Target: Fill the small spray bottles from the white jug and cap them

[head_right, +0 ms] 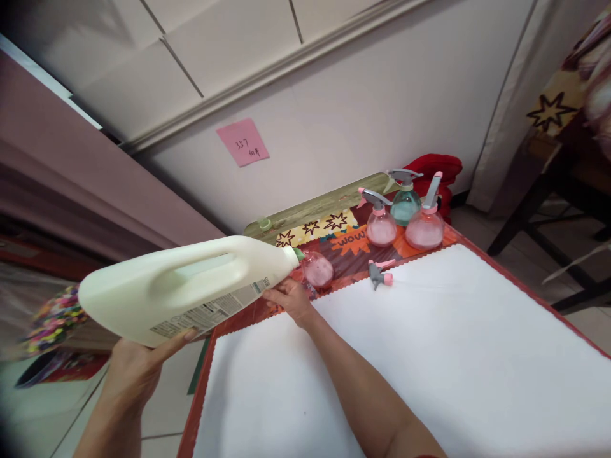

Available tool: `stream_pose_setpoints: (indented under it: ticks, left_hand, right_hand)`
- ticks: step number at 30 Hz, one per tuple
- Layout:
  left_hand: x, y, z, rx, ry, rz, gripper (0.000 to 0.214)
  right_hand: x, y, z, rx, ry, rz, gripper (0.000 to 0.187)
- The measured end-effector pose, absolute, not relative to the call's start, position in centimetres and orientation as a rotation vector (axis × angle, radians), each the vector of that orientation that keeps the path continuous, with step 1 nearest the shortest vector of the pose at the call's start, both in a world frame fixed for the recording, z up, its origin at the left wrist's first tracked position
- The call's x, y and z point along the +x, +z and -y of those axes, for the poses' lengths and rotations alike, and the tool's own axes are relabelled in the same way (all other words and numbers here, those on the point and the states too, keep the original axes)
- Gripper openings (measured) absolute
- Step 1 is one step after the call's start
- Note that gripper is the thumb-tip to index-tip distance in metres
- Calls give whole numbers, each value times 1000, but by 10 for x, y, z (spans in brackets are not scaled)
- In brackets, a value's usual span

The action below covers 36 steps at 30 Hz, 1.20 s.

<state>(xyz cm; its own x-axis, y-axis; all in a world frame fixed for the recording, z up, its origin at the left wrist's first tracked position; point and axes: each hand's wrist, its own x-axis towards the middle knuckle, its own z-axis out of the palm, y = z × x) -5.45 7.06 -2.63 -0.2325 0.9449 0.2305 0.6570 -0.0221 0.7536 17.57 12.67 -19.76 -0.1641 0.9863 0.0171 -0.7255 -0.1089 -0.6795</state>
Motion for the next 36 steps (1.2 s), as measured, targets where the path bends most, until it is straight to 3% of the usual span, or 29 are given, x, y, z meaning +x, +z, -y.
stream_pose_setpoints:
  ticks: [36]
  left_hand:
    - [-55, -23, -71, 1653, 1100, -1927, 63]
  right_hand:
    - [177, -192, -126, -540, 1648, 648, 57]
